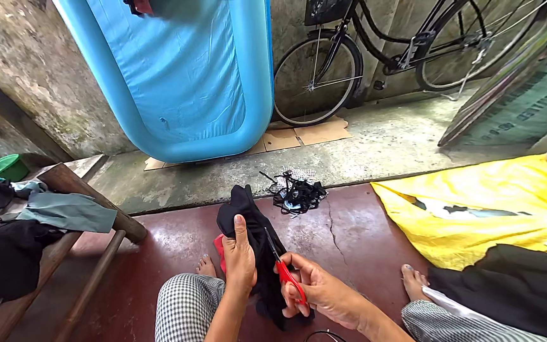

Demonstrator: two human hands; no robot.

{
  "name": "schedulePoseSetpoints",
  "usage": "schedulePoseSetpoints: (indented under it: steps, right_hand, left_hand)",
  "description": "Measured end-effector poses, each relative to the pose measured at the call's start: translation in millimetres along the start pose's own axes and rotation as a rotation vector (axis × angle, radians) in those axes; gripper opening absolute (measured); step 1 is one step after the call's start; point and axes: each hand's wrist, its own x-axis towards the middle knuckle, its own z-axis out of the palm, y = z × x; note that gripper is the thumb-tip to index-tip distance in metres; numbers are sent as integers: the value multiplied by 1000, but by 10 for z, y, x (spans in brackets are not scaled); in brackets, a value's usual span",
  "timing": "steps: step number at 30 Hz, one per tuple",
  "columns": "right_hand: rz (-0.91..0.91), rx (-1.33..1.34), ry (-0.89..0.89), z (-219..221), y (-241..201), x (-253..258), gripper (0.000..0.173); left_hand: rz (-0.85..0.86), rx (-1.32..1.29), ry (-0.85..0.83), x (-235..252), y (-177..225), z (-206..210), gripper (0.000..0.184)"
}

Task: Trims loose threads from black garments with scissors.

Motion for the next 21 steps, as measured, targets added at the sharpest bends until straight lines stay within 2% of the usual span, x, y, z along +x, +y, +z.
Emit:
schedulePoseSetpoints:
  steps: [11,21]
  right_hand:
    - [3,-29,18,-3,-78,0,39]
    - [4,-170,37,-59,-182,-22,40]
  left_hand:
    - [0,9,-41,-28,-27,1,36]
    - [-80,6,-82,-91,2,15,39]
